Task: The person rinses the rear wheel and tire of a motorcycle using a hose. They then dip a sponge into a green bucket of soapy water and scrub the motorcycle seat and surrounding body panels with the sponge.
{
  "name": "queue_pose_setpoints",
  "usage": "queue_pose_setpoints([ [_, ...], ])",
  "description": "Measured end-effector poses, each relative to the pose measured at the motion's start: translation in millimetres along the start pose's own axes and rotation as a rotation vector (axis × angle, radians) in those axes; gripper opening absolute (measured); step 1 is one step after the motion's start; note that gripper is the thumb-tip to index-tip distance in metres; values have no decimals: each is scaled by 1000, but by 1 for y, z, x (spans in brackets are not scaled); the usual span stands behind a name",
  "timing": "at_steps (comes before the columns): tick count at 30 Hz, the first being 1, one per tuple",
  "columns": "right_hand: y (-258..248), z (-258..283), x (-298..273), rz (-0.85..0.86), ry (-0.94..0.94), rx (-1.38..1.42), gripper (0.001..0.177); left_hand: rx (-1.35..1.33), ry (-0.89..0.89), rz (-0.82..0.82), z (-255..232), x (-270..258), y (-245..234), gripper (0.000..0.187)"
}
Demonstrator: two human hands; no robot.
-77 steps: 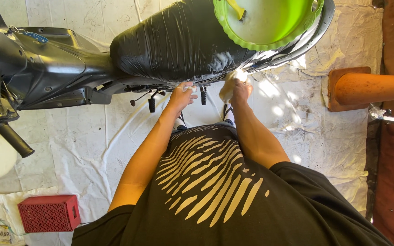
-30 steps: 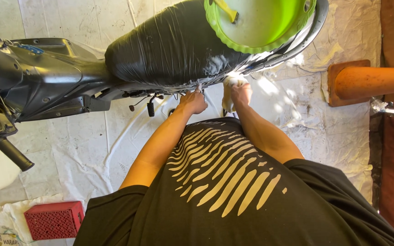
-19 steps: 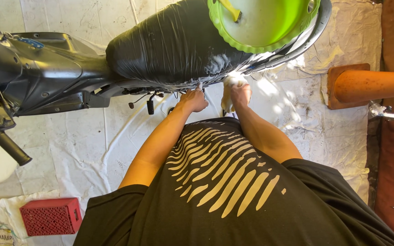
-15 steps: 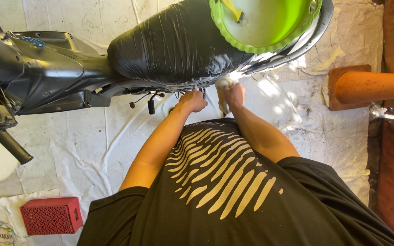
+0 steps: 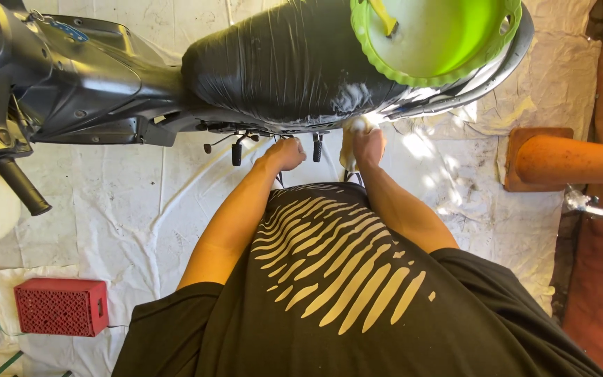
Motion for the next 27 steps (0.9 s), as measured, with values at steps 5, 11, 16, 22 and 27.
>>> queue_pose_setpoints([
  [5, 100, -68, 99, 212, -277, -188, 39, -209, 164, -45, -20, 4, 11, 57],
  [11, 1, 47, -68, 756, -204, 363, 34, -254, 261, -156, -9, 17, 17, 59],
  [16, 29, -11, 10, 431, -155, 571, 20, -244, 181, -286, 27, 37, 20, 51],
  [22, 62, -40, 26, 243, -119, 482, 30, -329, 86, -340, 35, 17, 19, 54],
  [27, 83, -24, 27, 190, -181, 108, 29, -463, 103, -384, 31, 7, 17, 51],
])
Point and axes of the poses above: each hand's wrist, its own x-axis towards the middle knuckle, its own y-axis out of the palm, z = x × y, the point moved 2 cm from there along x, towards the middle knuckle, and after that the axes turned 9 degrees about -x, right-handed, at the moved point
